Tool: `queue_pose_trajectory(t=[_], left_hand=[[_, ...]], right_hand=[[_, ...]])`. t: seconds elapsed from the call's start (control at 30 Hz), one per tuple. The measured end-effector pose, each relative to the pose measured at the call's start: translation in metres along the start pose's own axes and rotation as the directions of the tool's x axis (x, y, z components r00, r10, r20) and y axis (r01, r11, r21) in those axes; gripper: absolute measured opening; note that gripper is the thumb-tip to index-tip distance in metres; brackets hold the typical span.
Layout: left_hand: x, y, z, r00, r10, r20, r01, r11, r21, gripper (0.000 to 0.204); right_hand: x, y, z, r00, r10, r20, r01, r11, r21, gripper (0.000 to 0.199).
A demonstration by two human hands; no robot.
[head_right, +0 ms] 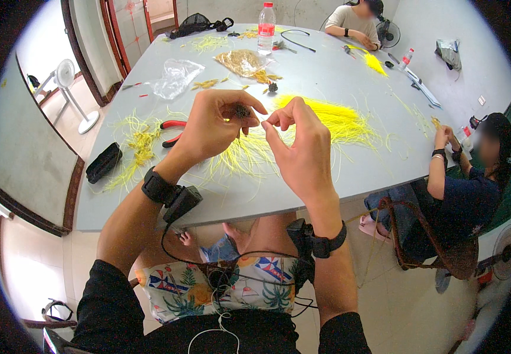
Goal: Assembling fishing lures by tying yellow fiber strands to lure components.
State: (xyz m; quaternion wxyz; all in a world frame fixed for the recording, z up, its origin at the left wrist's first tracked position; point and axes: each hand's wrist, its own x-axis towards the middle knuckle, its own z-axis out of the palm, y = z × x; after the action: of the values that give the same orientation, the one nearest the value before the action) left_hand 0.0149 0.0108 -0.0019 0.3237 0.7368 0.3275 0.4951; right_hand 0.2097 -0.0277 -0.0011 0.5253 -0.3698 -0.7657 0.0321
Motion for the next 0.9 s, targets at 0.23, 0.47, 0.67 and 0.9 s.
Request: queue_pose_trajectory(t=[0.23, 0.47, 0.67, 0.9], left_hand=[[0.002, 0.002, -0.006, 1.0, -0.006, 0.031, 0.008, 0.997, -0.071, 0.021], [0.001, 0.004, -0.008, 0.997, -0.012, 0.074, 0.023, 0.988, -0.152, 0.02], [0.002, 0.006, -0.006, 0.996, -0.035, 0.085, 0.047, 0.988, -0.146, 0.02], [0.002, 0.007, -0.009, 0.995, -0.051, 0.082, 0.06, 0.992, -0.113, 0.018]], right_hand=[[0.001, -0.003, -0.002, 1.0, 0.016, -0.007, -0.016, 1.0, 0.013, 0.023], [0.003, 0.013, -0.011, 0.958, 0.259, 0.121, -0.283, 0.805, 0.522, 0.026], [0.0, 0.016, -0.01, 0.905, 0.278, 0.323, -0.415, 0.747, 0.519, 0.023], [0.003, 0.027, -0.02, 0.906, 0.334, 0.259, -0.422, 0.753, 0.505, 0.018]])
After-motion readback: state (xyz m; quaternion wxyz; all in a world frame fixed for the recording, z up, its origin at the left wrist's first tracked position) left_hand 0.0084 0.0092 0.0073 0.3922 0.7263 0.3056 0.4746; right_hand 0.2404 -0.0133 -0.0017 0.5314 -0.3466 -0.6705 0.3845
